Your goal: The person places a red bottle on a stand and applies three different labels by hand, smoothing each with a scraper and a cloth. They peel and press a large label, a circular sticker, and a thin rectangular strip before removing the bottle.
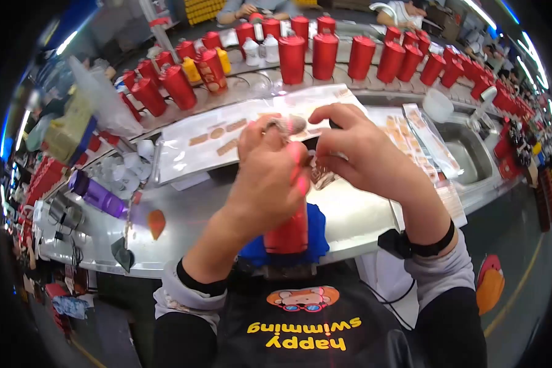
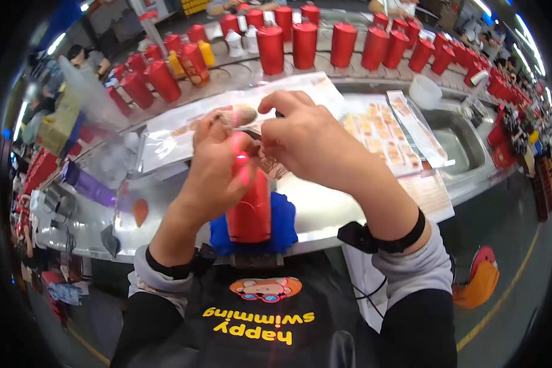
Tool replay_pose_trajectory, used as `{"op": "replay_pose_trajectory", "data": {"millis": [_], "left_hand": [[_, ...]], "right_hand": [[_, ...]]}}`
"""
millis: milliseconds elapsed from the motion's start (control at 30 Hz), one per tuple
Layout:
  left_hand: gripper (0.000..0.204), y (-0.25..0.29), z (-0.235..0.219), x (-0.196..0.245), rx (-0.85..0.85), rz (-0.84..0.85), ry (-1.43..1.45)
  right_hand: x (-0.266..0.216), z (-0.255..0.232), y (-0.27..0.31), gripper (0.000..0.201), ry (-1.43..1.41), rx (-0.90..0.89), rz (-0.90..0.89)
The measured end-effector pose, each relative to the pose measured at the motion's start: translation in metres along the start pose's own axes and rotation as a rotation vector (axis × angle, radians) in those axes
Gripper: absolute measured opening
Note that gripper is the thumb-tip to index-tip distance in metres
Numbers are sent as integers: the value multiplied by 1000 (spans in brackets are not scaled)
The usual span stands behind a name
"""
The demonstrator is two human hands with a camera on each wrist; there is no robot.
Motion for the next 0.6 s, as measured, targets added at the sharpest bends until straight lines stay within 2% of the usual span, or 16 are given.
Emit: {"op": "replay_pose_trajectory", "data": {"millis": [67,100,167,200,233,267,300,333,367,433,533,600], "left_hand": [[20,3,5,-12,-1,-37,11],[24,10,4,-21,7,-94,41],[33,28,0,-40,66,-208,138],[38,42,-1,-50,108,-269,204],[43,57,-1,-62,150,-336,269],[48,74,6,-74,184,-372,318],[55,94,15,-87,218,-410,366],[61,107,21,-96,255,-448,412],[66,112,31,-99,243,-512,574],[78,116,51,-98,225,-636,889],[87,119,64,-98,156,-803,1056],[82,124,73,-104,180,-860,1209]], "right_hand": [[25,-2,11,9,-70,-34,54],[43,-11,16,8,-63,23,20],[108,-22,33,6,-98,-72,244],[142,-31,41,8,-47,-37,241],[177,-33,50,10,-69,-33,431],[219,-30,62,14,-88,-17,469],[256,-23,70,19,50,-72,562],[294,-8,82,20,47,-135,670],[334,13,97,21,43,-199,774],[395,50,115,28,269,-34,508],[441,108,152,22,623,-404,792],[445,112,156,23,605,-430,860]]}}
Point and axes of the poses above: each hand's wrist, its own y-axis away from the middle knuckle, its own z-axis out of the palm, x = y × z, the point moved 10 cm from there along -y, towards the middle knuckle, and after that the axes turned 8 degrees about y, right-handed, at the moved point
